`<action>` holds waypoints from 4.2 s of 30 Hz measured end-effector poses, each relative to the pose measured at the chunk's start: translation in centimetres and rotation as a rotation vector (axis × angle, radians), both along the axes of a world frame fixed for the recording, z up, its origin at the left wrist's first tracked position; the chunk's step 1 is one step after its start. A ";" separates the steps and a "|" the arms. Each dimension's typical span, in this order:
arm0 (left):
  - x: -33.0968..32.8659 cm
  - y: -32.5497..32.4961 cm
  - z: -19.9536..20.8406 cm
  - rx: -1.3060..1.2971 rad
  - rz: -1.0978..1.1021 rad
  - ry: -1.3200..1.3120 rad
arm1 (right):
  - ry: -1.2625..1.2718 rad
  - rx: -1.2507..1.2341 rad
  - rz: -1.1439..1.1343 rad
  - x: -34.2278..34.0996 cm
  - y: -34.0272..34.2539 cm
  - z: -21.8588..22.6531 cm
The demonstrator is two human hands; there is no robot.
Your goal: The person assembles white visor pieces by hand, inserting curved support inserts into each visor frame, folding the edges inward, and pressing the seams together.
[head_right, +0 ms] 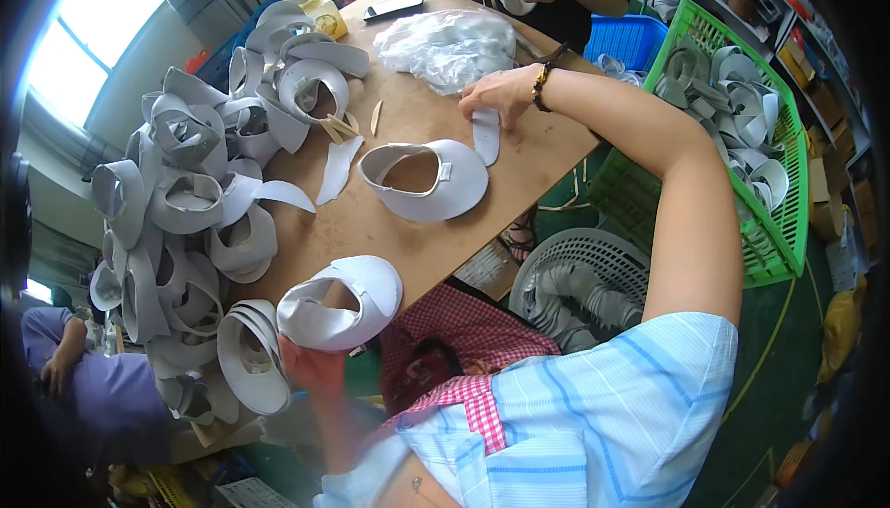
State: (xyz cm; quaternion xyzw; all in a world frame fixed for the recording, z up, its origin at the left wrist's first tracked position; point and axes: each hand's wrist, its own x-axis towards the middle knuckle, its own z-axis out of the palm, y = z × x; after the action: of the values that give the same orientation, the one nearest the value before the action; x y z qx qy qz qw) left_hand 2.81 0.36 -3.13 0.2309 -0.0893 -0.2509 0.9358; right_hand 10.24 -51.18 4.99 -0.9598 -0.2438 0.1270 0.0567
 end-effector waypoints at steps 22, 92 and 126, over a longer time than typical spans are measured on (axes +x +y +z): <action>0.6 -0.7 0.1 -0.090 -0.081 0.030 | -0.077 0.031 -0.970 -1.6 3.5 -2.8; -0.2 -4.6 11.8 0.709 -0.110 -0.519 | 0.239 1.637 -0.141 -6.6 22.9 6.3; 1.1 -1.6 14.8 1.134 -0.806 -0.981 | 0.133 0.844 0.577 -7.8 26.4 6.0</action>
State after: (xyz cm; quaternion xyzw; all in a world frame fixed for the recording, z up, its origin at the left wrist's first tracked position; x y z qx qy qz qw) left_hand 3.95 -1.21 11.70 0.6981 -0.4210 -0.4430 0.3730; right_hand 2.46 -24.79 10.96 -0.7369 -0.5246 0.0888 0.4170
